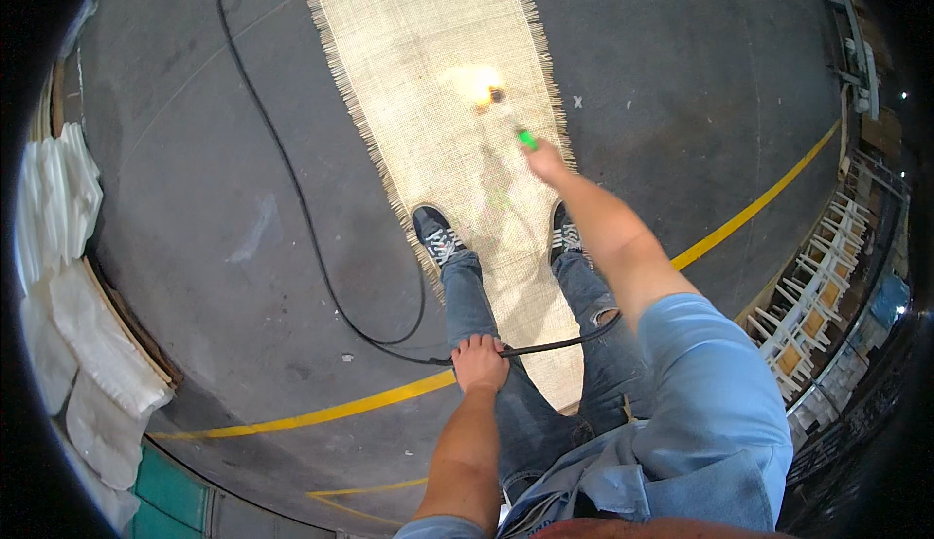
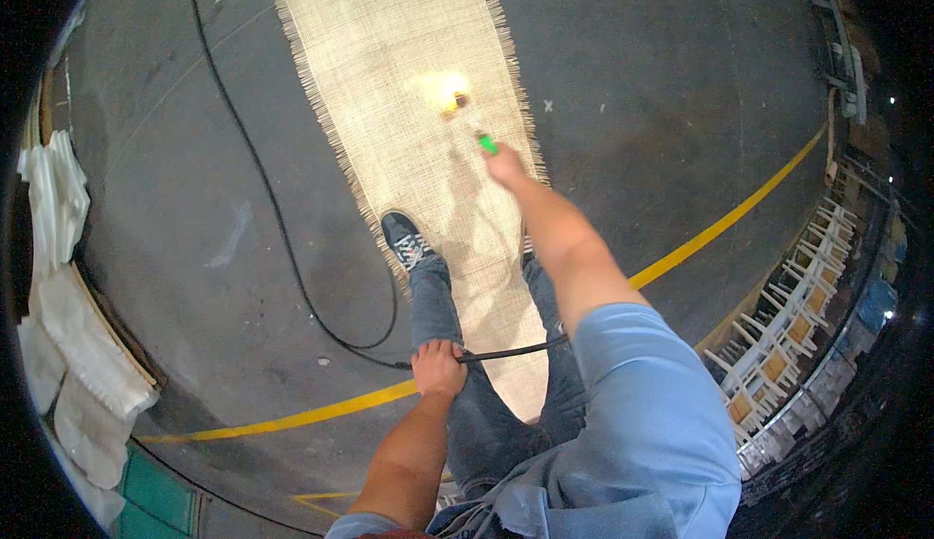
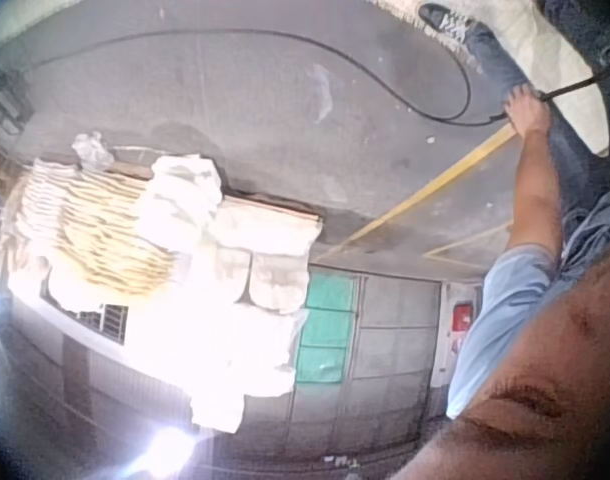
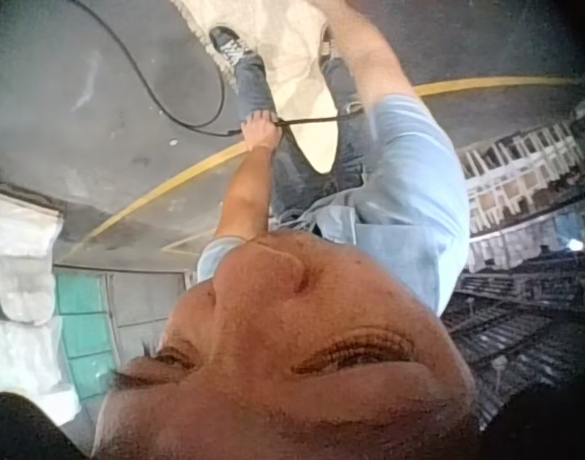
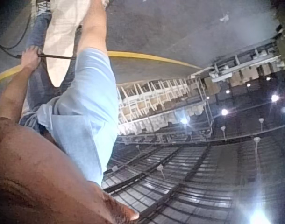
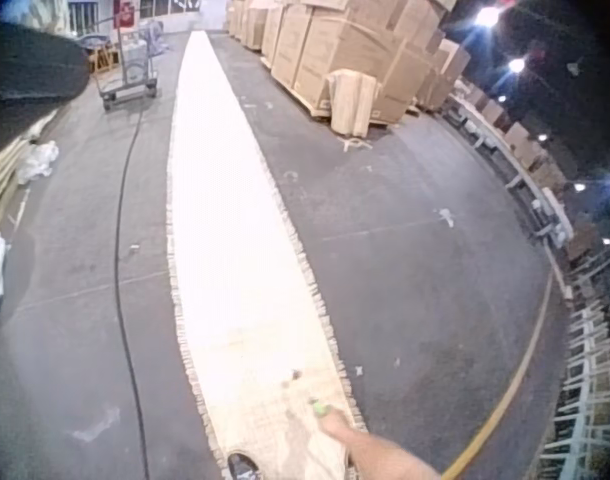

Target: The person uses a handheld blowtorch to apply flame to a woven mat laid on the floor. The person moves the torch back and forth along the mat's surface and edges, then briefly touches the mat with a hand before continuing to apply flame.

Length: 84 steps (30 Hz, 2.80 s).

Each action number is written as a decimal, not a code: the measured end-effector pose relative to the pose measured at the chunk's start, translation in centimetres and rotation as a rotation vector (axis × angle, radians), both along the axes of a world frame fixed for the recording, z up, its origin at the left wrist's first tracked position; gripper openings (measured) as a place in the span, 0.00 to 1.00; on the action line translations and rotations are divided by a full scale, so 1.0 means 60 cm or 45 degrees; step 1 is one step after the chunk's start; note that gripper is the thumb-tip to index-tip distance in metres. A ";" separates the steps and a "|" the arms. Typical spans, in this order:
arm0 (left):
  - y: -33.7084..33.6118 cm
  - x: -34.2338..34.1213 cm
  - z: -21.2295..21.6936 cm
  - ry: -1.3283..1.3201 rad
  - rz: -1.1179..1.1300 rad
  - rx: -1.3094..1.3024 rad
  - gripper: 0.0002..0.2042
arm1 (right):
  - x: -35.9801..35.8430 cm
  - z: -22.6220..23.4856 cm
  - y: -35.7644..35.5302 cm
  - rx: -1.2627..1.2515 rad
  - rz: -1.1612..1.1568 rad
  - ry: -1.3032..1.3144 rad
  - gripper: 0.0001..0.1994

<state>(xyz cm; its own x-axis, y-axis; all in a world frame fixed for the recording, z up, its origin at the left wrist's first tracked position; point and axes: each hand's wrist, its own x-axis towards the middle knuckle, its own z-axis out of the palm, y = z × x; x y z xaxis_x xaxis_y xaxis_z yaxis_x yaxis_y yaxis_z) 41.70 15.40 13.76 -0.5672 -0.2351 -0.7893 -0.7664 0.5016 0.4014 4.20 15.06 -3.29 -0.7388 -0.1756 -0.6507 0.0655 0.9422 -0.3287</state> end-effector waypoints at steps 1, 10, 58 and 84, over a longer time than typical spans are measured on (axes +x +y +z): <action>-0.009 0.026 0.006 -0.080 -0.002 -0.020 0.08 | 0.013 0.003 0.005 0.135 0.074 0.033 0.25; -0.008 0.021 0.005 -0.106 -0.008 -0.002 0.07 | -0.152 0.089 0.136 0.328 -0.249 0.376 0.22; -0.026 0.021 0.009 -0.058 0.021 -0.063 0.07 | -0.182 0.073 0.080 0.123 -0.481 0.262 0.23; -0.087 0.014 0.052 -0.133 0.211 -0.029 0.08 | 0.333 0.098 -0.394 -0.311 0.539 -0.641 0.23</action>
